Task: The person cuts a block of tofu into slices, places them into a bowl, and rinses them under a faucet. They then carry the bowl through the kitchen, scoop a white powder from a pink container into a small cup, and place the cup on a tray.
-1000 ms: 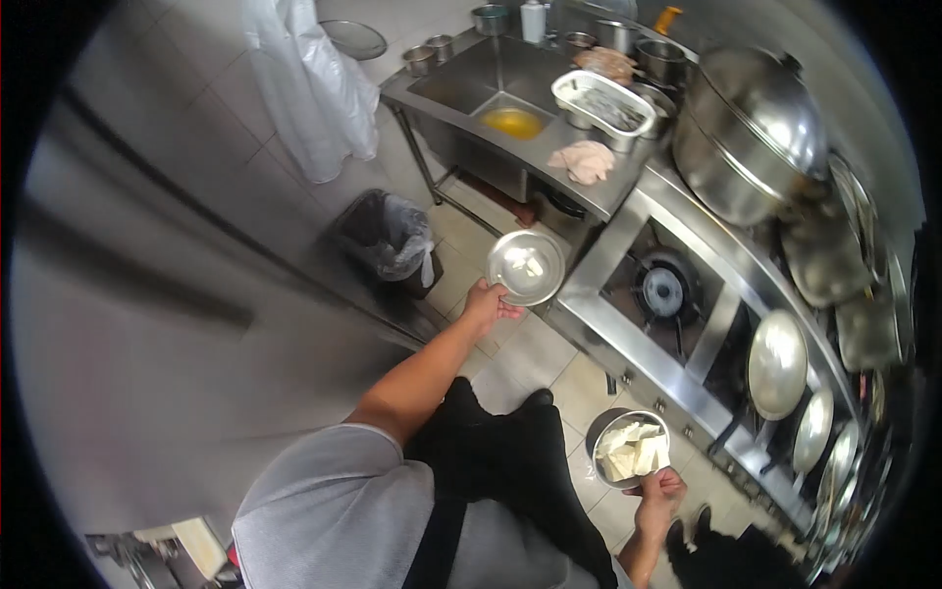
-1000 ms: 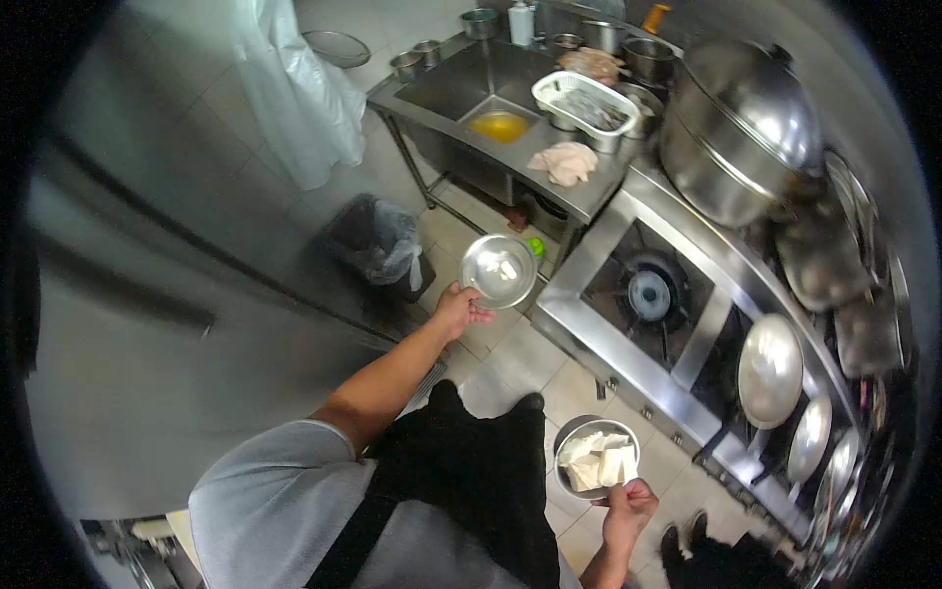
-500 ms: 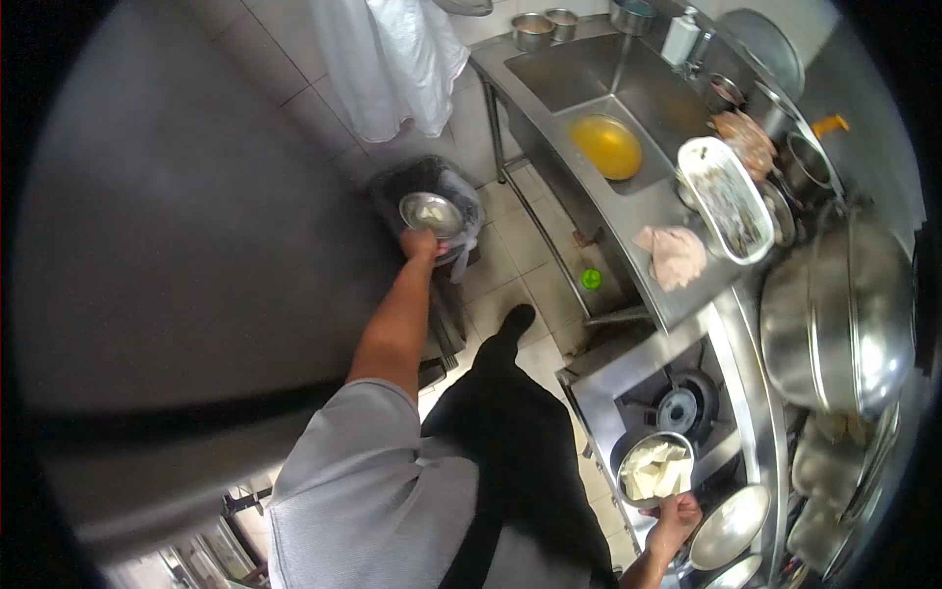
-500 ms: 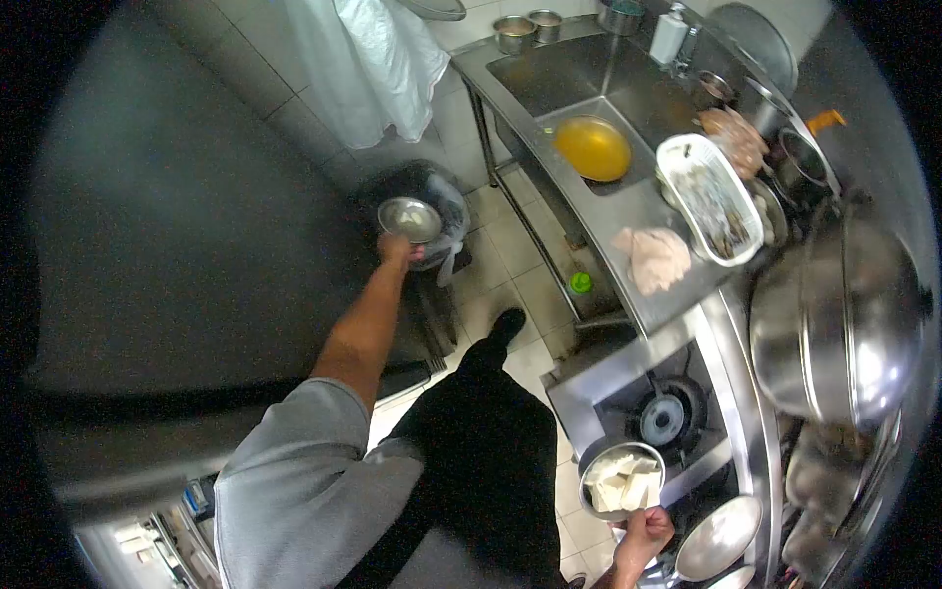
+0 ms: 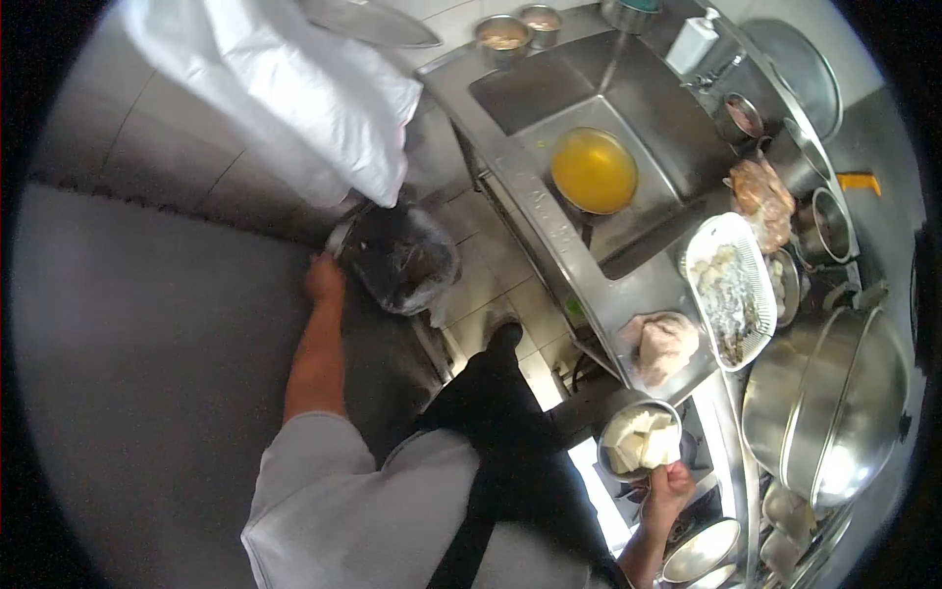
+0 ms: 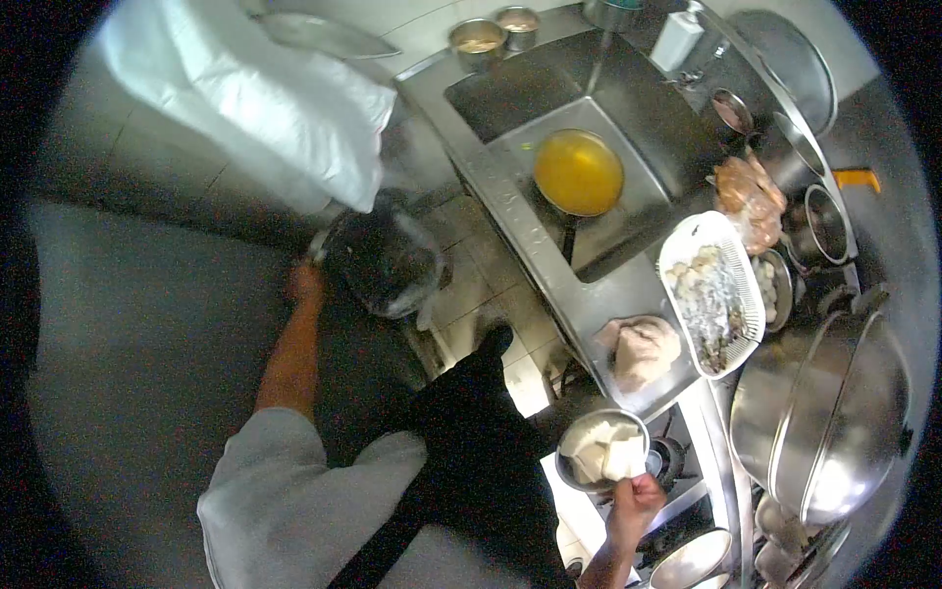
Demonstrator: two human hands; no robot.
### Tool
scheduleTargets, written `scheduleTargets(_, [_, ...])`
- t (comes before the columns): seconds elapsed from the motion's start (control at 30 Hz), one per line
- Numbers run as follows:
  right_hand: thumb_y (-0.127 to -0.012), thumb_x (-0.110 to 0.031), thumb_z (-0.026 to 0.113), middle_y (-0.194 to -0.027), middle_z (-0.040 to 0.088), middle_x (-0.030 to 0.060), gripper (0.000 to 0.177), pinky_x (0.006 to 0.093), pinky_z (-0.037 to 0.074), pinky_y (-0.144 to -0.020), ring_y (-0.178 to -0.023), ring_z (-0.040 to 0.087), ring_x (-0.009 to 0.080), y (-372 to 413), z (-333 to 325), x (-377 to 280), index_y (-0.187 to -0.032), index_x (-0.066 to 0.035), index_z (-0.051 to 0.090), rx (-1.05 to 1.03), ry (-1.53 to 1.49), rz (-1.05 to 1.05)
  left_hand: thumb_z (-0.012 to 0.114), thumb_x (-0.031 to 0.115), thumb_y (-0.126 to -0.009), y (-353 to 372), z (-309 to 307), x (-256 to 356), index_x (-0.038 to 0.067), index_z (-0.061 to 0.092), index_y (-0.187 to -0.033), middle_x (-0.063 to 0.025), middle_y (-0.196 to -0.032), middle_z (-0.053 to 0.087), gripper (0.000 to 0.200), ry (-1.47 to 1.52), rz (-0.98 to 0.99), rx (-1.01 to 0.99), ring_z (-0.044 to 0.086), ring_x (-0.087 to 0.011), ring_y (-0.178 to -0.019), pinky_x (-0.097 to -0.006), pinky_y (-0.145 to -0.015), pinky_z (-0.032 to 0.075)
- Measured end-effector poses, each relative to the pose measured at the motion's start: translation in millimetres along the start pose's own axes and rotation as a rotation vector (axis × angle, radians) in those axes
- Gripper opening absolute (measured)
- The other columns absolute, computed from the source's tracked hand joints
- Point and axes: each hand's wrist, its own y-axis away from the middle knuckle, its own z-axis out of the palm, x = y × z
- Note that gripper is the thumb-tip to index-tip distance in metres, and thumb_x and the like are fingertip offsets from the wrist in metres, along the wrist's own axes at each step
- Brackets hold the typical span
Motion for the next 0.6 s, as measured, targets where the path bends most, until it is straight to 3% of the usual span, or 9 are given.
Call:
scheduleTargets(0.07, [-0.082, -0.006, 0.061, -0.06, 0.057, 0.0003, 0.016, 0.0208, 0.036, -0.045, -0.05, 0.048, 0.0052, -10.6, 17.2, -6.8, -0.068, -0.001, 0.056, 0.007, 0.006, -0.096, 0.053, 0.014, -0.089, -2.1, 11.8, 2.9, 0.005, 0.063, -0.102, -0.0189, -0.11, 0.061, 0.019, -0.064, -0.071, 0.021, 0.064, -0.0372, -0.094, -0.0444, -0.077, 0.052])
scheduleTargets(0.13, [-0.08, -0.003, 0.059, -0.059, 0.054, -0.002, 0.015, 0.0203, 0.032, -0.046, -0.05, 0.043, 0.0038, -15.1, 22.6, -22.3, -0.065, -0.002, 0.056, 0.019, 0.136, -0.047, 0.054, 0.016, -0.088, -21.4, 43.5, -13.6, 0.003, 0.063, -0.102, -0.0171, -0.1, 0.066, 0.02, -0.001, -0.16, -0.064, 0.066, -0.0355, -0.088, -0.0458, -0.076, 0.053])
scheduleTargets(0.17, [-0.074, 0.002, 0.057, -0.06, 0.056, -0.0022, 0.008, 0.0199, 0.035, -0.049, -0.054, 0.045, 0.0034, -12.4, 30.2, -28.5, -0.067, 0.003, 0.062, 0.052, -0.053, -0.04, 0.055, 0.015, -0.088, -15.1, 35.3, -8.9, 0.001, 0.063, -0.101, -0.0176, -0.095, 0.067, 0.021, 0.088, -0.084, -0.042, 0.067, -0.0341, -0.083, -0.0446, -0.071, 0.054])
scheduleTargets(0.23, [-0.074, 0.002, 0.057, -0.062, 0.056, -0.0024, 0.008, 0.0199, 0.036, -0.049, -0.054, 0.045, 0.0038, -10.3, 27.0, -19.3, -0.066, 0.002, 0.058, 0.045, 0.03, -0.02, 0.055, 0.015, -0.087, -4.3, 21.4, 6.9, -0.001, 0.063, -0.1, -0.0181, -0.091, 0.068, 0.022, 0.196, 0.027, -0.026, 0.068, -0.0326, -0.079, -0.0434, -0.067, 0.056])
scheduleTargets(0.3, [-0.074, 0.002, 0.056, -0.062, 0.056, -0.002, 0.012, 0.02, 0.036, -0.049, -0.053, 0.045, 0.004, -9.8, 25.0, -5.1, -0.063, -0.001, 0.054, 0.049, -0.036, 0.036, 0.054, 0.008, -0.084, 2.4, 3.0, 33.5, -0.006, 0.062, -0.1, -0.0186, -0.085, 0.067, 0.023, 0.643, -0.04, -0.259, 0.069, -0.0294, -0.072, -0.0392, -0.055, 0.058])
scheduleTargets(0.33, [-0.075, 0.002, 0.056, -0.062, 0.056, -0.0018, 0.015, 0.0202, 0.037, -0.049, -0.053, 0.045, 0.0041, -9.6, 23.0, 4.6, -0.061, -0.003, 0.051, 0.049, -0.081, 0.051, 0.054, 0.008, -0.084, 9.9, -6.9, 53.3, -0.006, 0.062, -0.1, -0.0186, -0.085, 0.067, 0.023, 0.641, -0.006, -0.264, 0.069, -0.0294, -0.072, -0.0392, -0.055, 0.058])
scheduleTargets(0.4, [-0.076, 0.002, 0.055, -0.063, 0.056, -0.0007, 0.018, 0.0208, 0.037, -0.049, -0.055, 0.045, 0.0042, 1.7, 25.7, -2.8, -0.06, -0.004, 0.049, 0.088, -0.066, 0.035, 0.052, 0.003, -0.08, 52.0, -15.3, 111.9, -0.01, 0.061, -0.101, -0.0203, -0.087, 0.066, 0.026, 1.121, 0.023, -0.579, 0.068, -0.0273, -0.068, -0.0356, -0.049, 0.058])
scheduleTargets(0.47, [-0.076, 0.003, 0.054, -0.061, 0.056, 0.0004, 0.017, 0.022, 0.038, -0.049, -0.054, 0.046, 0.0046, 9.5, 20.5, 7.4, -0.061, -0.003, 0.05, 0.088, -0.179, 0.031, 0.052, 0.002, -0.077, 96.9, -37.3, 170.9, -0.011, 0.06, -0.103, -0.0184, -0.087, 0.066, 0.03, 1.246, 0.268, -0.786, 0.068, -0.0261, -0.07, -0.037, -0.05, 0.06])
scheduleTargets(0.6, [-0.077, 0.002, 0.054, -0.06, 0.058, 0.0056, 0.015, 0.0227, 0.046, -0.044, -0.05, 0.054, 0.0075, 17.9, 13.9, 14.4, -0.062, 0.001, 0.052, 0.121, -0.182, -0.015, 0.053, 0.007, -0.084, 169.5, -43.4, 286.4, -0.009, 0.054, -0.11, -0.0191, -0.082, 0.065, 0.031, 1.206, 0.475, -1.159, 0.067, -0.0274, -0.061, -0.0343, -0.047, 0.056])
